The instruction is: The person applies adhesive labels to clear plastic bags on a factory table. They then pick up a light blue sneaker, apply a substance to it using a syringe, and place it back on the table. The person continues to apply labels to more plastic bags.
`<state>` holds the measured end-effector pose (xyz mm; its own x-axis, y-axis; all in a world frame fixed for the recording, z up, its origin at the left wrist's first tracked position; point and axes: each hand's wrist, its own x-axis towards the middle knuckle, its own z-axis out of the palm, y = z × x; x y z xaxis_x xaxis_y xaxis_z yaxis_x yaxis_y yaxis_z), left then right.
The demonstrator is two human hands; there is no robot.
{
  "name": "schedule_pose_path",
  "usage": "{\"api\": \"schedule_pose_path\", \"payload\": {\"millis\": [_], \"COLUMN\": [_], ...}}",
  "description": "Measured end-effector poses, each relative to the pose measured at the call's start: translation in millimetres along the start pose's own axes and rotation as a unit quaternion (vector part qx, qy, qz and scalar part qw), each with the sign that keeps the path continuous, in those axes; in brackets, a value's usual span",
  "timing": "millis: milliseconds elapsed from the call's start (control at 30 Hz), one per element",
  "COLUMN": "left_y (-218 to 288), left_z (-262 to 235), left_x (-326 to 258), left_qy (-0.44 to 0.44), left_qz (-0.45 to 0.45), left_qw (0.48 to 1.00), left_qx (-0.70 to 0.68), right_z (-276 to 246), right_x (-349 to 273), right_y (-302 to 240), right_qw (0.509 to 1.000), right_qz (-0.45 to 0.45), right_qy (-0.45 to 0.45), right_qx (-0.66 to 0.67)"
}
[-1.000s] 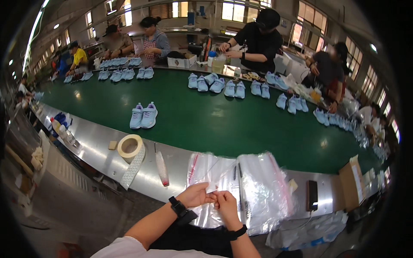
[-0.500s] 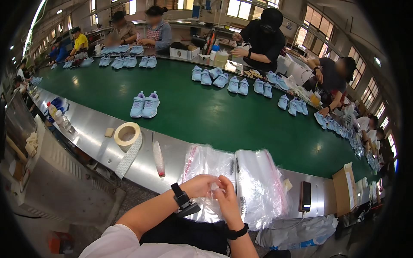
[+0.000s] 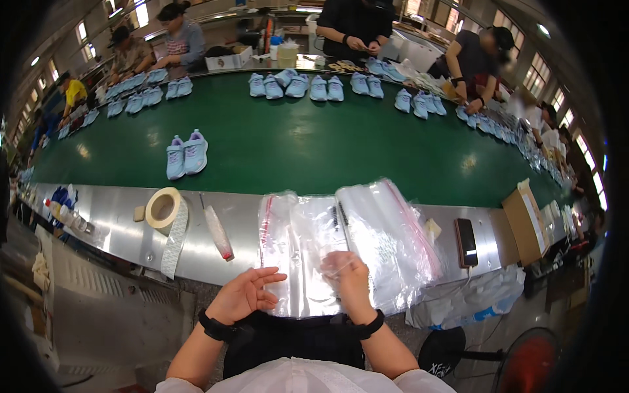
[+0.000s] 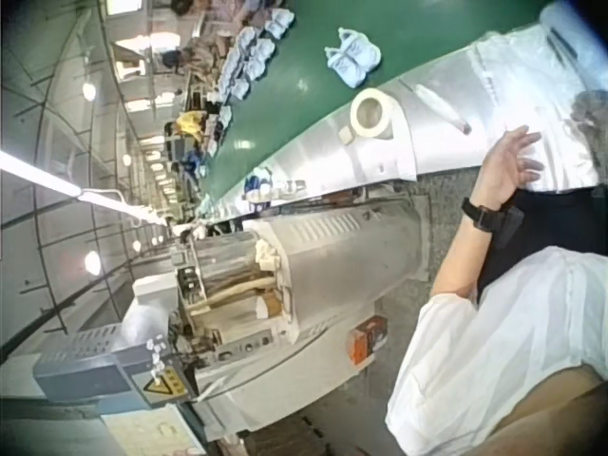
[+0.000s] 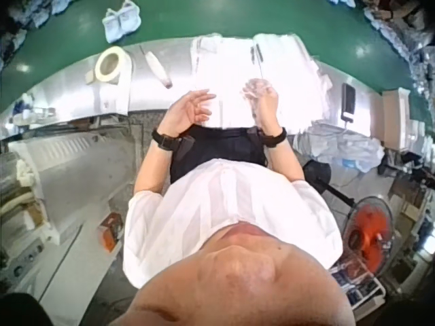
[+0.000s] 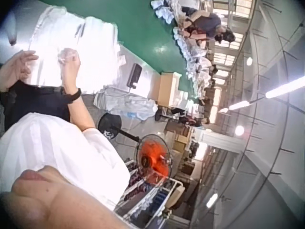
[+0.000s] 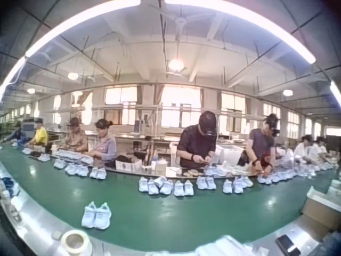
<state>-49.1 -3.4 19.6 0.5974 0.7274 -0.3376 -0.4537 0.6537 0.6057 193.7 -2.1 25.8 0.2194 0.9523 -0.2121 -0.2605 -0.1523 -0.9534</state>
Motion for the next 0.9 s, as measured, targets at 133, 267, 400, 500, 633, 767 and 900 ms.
{"api": "schedule_pose_path", "payload": {"millis": [133, 267, 400, 500, 633, 767, 900], "left_y": [-10.8, -11.7, -6.7, 11.5, 86.5, 188.4, 277.8], "left_z": [4.1, 0.6, 5.3, 3.1, -5.4, -53.5, -123.7], "left_x": [5.0, 0.6, -5.8, -17.0, -39.4, 8.1, 44.4], "left_qy": [0.067, 0.069, 0.104, 0.121, 0.192, 0.220, 0.358], "left_qz": [0.022, 0.026, 0.012, -0.004, 0.038, 0.083, 0.109], "left_qw": [0.996, 0.996, 0.992, 0.985, 0.929, 0.769, 0.571], "left_qx": [0.061, 0.049, 0.072, 0.127, 0.314, 0.594, 0.730], "right_z": [-64.4, -130.7, -155.5, -157.6, -115.1, -55.5, -17.6], "right_x": [5.0, -14.9, -23.7, -22.3, -34.3, -40.7, -24.6], "right_y": [-21.8, -28.9, -13.7, -3.1, -36.0, -41.1, -22.7], "right_qw": [0.979, 0.958, 0.956, 0.922, 0.680, 0.732, 0.720], "right_qz": [-0.099, -0.095, -0.033, -0.117, -0.378, -0.302, -0.260], "right_qy": [0.168, 0.271, 0.279, 0.319, 0.323, 0.079, 0.003], "right_qx": [0.055, -0.019, -0.087, -0.184, -0.539, -0.606, -0.643]}}
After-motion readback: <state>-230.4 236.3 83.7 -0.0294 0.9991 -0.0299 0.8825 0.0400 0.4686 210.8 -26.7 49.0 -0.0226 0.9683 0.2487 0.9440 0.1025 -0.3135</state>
